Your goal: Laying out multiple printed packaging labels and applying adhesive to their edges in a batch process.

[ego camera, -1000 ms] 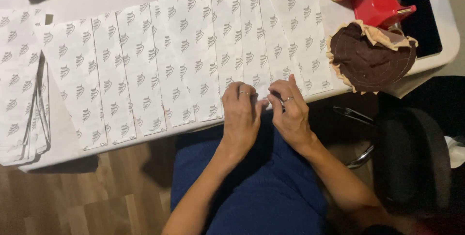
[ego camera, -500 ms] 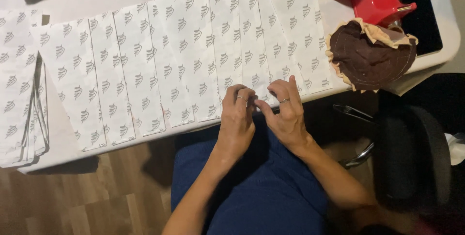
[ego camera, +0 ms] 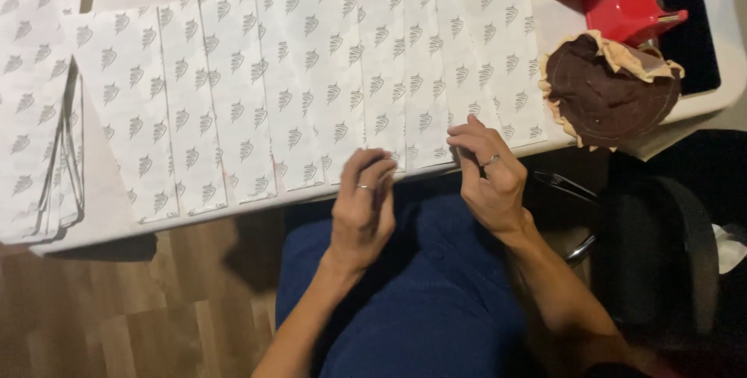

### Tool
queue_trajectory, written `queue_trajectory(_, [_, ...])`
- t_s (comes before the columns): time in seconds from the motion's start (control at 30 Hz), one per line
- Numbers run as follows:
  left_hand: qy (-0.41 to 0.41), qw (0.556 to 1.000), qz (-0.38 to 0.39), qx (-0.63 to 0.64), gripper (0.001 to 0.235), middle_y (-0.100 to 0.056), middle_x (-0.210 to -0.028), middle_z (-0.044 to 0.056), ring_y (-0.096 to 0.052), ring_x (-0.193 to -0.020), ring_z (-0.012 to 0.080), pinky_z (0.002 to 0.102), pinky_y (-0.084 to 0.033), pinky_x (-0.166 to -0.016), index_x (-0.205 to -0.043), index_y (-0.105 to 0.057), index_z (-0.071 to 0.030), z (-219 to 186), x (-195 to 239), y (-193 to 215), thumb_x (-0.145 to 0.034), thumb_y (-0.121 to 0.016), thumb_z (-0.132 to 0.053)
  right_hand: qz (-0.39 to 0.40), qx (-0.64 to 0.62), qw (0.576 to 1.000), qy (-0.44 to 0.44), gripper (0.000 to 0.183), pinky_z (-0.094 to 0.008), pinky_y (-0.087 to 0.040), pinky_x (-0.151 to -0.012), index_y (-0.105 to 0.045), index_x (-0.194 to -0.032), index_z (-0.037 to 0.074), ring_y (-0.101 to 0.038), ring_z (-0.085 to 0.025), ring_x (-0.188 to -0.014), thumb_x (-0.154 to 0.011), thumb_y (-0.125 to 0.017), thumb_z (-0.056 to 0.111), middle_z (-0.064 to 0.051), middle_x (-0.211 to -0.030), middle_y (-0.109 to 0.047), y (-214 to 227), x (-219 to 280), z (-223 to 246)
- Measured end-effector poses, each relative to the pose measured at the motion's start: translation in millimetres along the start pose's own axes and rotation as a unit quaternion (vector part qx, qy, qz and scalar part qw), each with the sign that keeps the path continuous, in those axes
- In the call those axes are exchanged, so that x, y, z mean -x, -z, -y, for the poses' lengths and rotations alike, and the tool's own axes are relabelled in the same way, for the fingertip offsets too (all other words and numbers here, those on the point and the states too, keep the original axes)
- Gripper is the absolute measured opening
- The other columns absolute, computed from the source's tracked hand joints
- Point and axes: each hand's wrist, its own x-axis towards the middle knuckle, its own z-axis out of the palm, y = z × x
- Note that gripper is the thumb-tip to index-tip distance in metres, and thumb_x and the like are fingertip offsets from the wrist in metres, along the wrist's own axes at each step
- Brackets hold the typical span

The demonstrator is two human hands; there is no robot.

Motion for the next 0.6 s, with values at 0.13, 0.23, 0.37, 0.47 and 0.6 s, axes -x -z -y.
queue_trajectory(0.13, [-0.001, 0.999, -0.036, -0.038, 0.021, -0.066, -0.111, 0.013, -0.069, -0.111, 0.0340, 0.047, -0.050, -0.109, -0.108, -0.070, 0.000, 10, 2, 33, -0.089, -0.067, 0.009, 0.023, 0.005, 0.999, 0.027, 0.011, -0.048, -0.053, -0.109, -0.075, -0.101, -0.001, -0.074, -0.032, -0.100, -0.091, -0.075, -0.006, -0.014, -0.108, -0.074, -11, 7, 4])
queue_trajectory(0.23, [-0.001, 0.998, -0.034, -0.049, 0.021, -0.067, -0.113, 0.014, -0.069, -0.112, 0.0341, 0.048, -0.050, -0.110, -0.108, -0.070, 0.001, 13, 7, 43, -0.089, -0.068, 0.009, 0.050, 0.002, 0.997, 0.065, 0.018, -0.046, -0.053, -0.108, -0.076, -0.105, 0.001, -0.073, -0.032, -0.105, -0.088, -0.080, 0.002, -0.015, -0.115, -0.073, -23, 11, 7])
queue_trajectory(0.37, [-0.012, 0.999, 0.002, -0.040, 0.025, -0.066, -0.120, 0.018, -0.066, -0.119, 0.0361, 0.049, -0.048, -0.111, -0.114, -0.068, 0.002, 15, 10, 44, -0.089, -0.071, 0.005, 0.098, 0.006, 0.988, 0.116, 0.026, -0.047, -0.054, -0.108, -0.075, -0.110, 0.000, -0.071, -0.035, -0.111, -0.086, -0.082, 0.007, -0.016, -0.122, -0.072, -37, 4, 16])
queue_trajectory(0.47, [-0.019, 0.999, 0.010, -0.041, 0.023, -0.066, -0.123, 0.020, -0.066, -0.119, 0.0371, 0.050, -0.047, -0.112, -0.114, -0.067, 0.002, 15, 6, 37, -0.091, -0.072, 0.001, 0.125, 0.016, 0.985, 0.121, 0.025, -0.047, -0.050, -0.112, -0.073, -0.113, 0.000, -0.071, -0.033, -0.112, -0.090, -0.077, 0.009, -0.017, -0.123, -0.072, -44, 6, 11])
queue_trajectory(0.6, [-0.038, 0.998, 0.021, -0.049, 0.024, -0.067, -0.121, 0.020, -0.069, -0.116, 0.0361, 0.050, -0.049, -0.111, -0.112, -0.067, 0.002, 18, 1, 31, -0.089, -0.074, 0.001, 0.112, 0.011, 0.985, 0.131, 0.021, -0.050, -0.052, -0.108, -0.073, -0.110, -0.002, -0.073, -0.035, -0.104, -0.090, -0.077, 0.004, -0.019, -0.117, -0.074, -41, 5, 10])
